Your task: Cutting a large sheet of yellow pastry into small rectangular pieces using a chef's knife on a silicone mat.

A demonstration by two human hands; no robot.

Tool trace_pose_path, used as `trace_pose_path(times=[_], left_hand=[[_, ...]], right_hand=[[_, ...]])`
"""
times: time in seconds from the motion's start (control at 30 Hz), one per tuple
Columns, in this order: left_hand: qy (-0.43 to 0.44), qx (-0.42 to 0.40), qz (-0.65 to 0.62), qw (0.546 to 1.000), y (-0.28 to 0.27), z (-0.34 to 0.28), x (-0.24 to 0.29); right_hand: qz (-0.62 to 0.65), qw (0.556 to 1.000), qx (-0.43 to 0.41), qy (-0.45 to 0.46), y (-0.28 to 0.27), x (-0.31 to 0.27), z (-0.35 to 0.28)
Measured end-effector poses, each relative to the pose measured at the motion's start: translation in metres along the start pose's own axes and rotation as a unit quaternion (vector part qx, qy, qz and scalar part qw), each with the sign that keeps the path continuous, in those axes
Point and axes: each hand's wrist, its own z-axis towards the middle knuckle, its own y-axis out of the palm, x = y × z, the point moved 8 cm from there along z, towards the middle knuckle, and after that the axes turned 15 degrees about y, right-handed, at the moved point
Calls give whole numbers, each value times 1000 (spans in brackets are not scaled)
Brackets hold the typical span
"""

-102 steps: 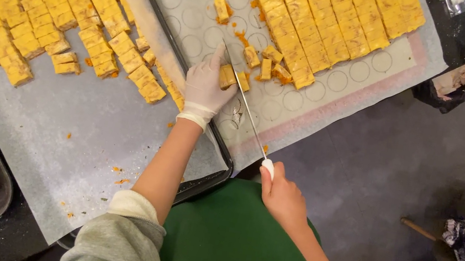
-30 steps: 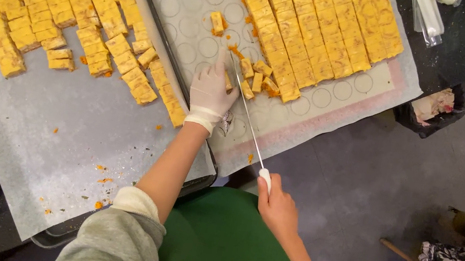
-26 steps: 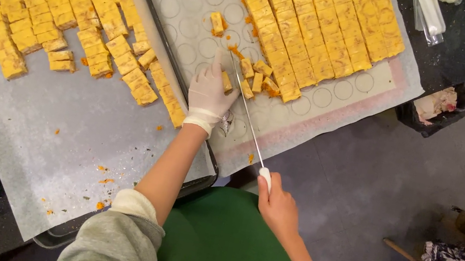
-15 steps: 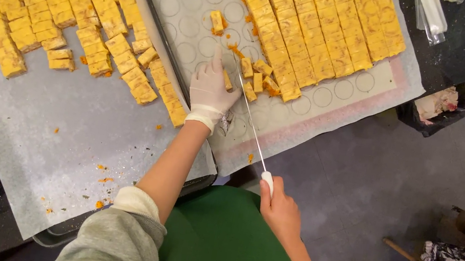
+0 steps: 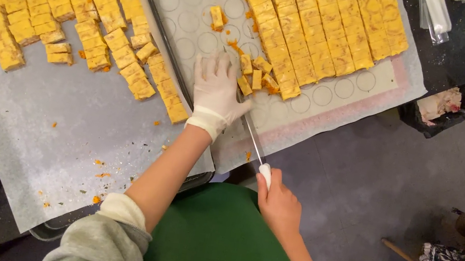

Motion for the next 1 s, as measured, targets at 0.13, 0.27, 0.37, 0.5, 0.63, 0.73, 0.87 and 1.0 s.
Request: trace_pose_path(times=[0.13, 0.27, 0.37, 0.5, 0.63, 0.73, 0.87, 1.0], left_hand=[[-50, -256, 31, 965, 35, 13, 0], [-58, -289, 67, 953, 54, 15, 1], [-47, -227, 64, 971, 62, 12, -1], [-42, -221, 56, 973, 60, 12, 3], [-59, -249, 52, 965, 74, 0, -1], [-65, -221, 60, 971, 69, -2, -7], [-53, -187, 65, 979, 46, 3, -3], [-52, -166, 54, 983, 75, -6, -12]], right_hand=[[-6, 1000, 23, -9, 5, 5, 2], [5, 999, 44, -19, 5, 10, 2], [-13, 999, 35, -13, 9, 17, 0], [-18, 999, 31, -3, 13, 32, 1], [-15, 1000, 16, -4, 20, 39, 6], [-22, 998, 60, -12, 19, 40, 7], [1, 995, 95, -30, 20, 47, 13], [32, 997, 58, -36, 30, 59, 21]])
